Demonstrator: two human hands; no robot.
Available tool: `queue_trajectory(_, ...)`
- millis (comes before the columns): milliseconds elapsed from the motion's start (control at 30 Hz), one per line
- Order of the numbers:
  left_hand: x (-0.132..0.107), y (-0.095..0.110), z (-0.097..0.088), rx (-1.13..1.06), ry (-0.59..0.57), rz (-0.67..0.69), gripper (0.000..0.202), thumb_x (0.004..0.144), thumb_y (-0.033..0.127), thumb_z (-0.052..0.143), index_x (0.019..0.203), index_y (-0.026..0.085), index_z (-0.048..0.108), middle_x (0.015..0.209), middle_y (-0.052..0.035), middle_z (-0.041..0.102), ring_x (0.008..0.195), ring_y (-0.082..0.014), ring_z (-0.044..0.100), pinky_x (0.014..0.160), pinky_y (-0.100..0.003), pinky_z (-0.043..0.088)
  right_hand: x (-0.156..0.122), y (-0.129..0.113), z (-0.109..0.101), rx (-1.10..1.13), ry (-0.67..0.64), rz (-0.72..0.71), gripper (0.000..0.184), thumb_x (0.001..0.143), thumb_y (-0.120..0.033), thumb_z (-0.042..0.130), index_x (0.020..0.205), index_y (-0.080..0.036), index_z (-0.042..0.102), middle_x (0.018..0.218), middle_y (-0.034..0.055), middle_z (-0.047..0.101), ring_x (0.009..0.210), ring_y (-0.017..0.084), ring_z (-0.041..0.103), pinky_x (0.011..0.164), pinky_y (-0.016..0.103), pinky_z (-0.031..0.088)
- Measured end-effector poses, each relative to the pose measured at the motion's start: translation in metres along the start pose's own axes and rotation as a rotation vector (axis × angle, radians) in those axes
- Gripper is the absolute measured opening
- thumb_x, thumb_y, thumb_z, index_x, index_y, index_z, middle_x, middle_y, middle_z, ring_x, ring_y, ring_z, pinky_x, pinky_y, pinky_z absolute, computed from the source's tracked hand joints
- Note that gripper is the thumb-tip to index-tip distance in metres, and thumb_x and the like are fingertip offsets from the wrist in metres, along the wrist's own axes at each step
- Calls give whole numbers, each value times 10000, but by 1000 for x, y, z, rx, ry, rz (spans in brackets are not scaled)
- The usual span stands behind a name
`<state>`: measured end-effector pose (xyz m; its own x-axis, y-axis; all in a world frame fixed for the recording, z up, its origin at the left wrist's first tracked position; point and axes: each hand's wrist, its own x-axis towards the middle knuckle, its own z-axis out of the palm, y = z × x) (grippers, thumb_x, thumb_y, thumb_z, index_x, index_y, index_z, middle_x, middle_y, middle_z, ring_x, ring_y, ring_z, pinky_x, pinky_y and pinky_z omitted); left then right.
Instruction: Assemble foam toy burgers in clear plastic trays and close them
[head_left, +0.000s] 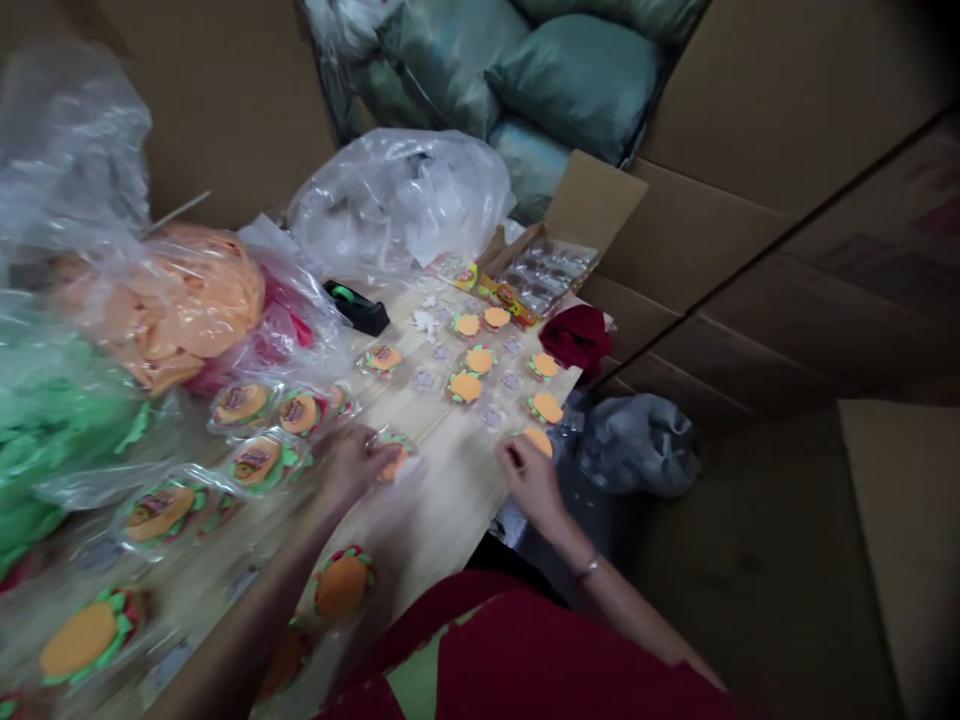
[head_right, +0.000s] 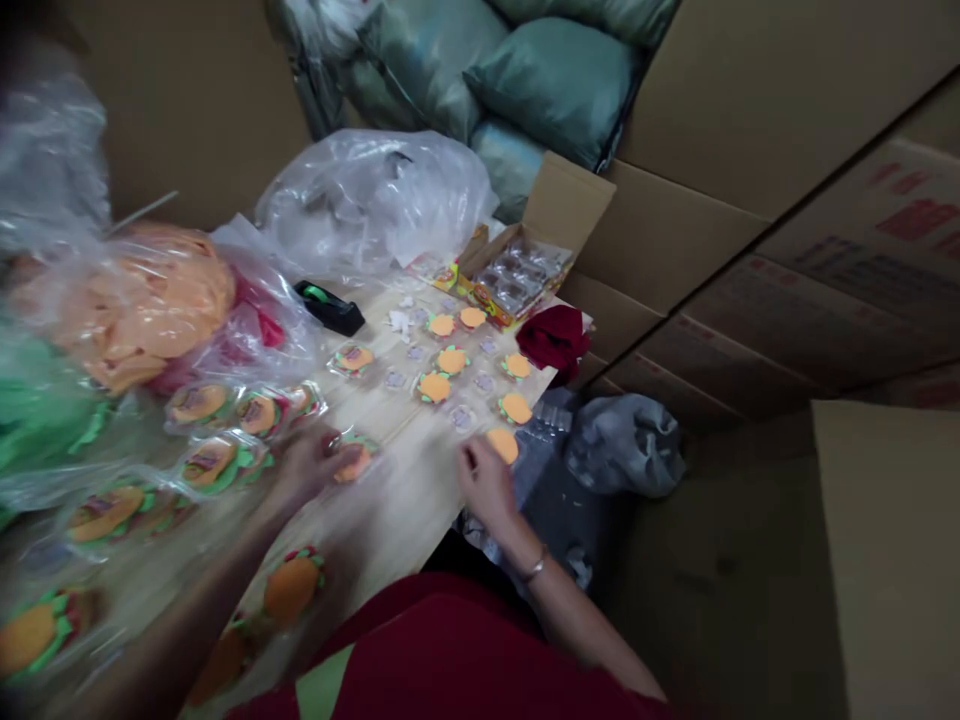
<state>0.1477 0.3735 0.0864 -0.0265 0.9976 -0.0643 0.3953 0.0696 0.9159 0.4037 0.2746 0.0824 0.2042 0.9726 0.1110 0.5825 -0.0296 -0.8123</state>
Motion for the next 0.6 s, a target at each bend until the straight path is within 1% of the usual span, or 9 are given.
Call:
queue_trajectory(67,-10,16,7,125,36,175,236,540,286,770,679,198,601,800,-85,616,900,-298,547,765,-353,399,0,24,-34,-210,218,42,209,896,-290,442,820,-177,601,823,56,569,750,172,512,690,282,379)
queue_trajectory(100,-17,24,16,125,-2,185,208,580,275,738,735,200,621,866,-101,628,965,-312,536,812,-371,393,1,35,-46,-307,272,86,224,894,-285,430,826,-170,610,845,73,573,761,181,515,698,291,380)
queue_trajectory(133,-25,32,29,94,-79,140,183,611,277,713,755,201,629,869,-103,634,970,-309,541,825,-377,394,3,46,-54,-383,295,135,244,893,-281,416,827,-162,618,862,89,579,769,189,517,701,297,380)
queue_trajectory(200,-38,42,66,-53,-290,-109,147,643,309,695,701,201,613,722,-70,622,826,-266,581,764,-354,420,4,64,-60,-446,281,228,279,892,-276,389,829,-153,631,878,108,597,785,196,527,705,301,381)
queue_trajectory(233,-42,45,87,-93,-364,-187,170,662,341,681,661,195,594,635,-52,603,715,-239,589,691,-334,434,4,70,-58,-425,265,255,286,889,-279,384,833,-152,634,884,111,606,798,198,535,713,302,384)
queue_trajectory(300,-45,46,127,-150,-434,-279,225,752,388,587,669,180,576,553,-32,584,538,-180,565,567,-288,422,1,79,-51,-256,241,281,266,869,-299,410,860,-153,633,889,103,620,817,198,547,722,300,399)
queue_trajectory(400,-45,41,163,-218,-432,-336,254,811,389,495,734,161,576,508,7,545,402,-110,468,459,-228,345,-9,85,-37,146,177,341,273,797,-349,500,957,-154,604,775,54,608,704,180,550,642,288,425)
queue_trajectory(500,-52,34,162,-275,-375,-325,208,746,347,575,685,148,579,529,25,516,427,-81,414,455,-209,310,-27,81,-24,339,60,394,378,748,-430,544,993,-144,581,588,-13,538,524,151,502,520,267,408)
queue_trajectory(600,-73,26,135,-333,-304,-307,213,679,343,636,629,155,548,573,31,505,533,-91,450,511,-203,347,-53,67,-9,475,-78,412,443,729,-528,578,968,-154,581,550,-32,523,481,128,484,497,252,402)
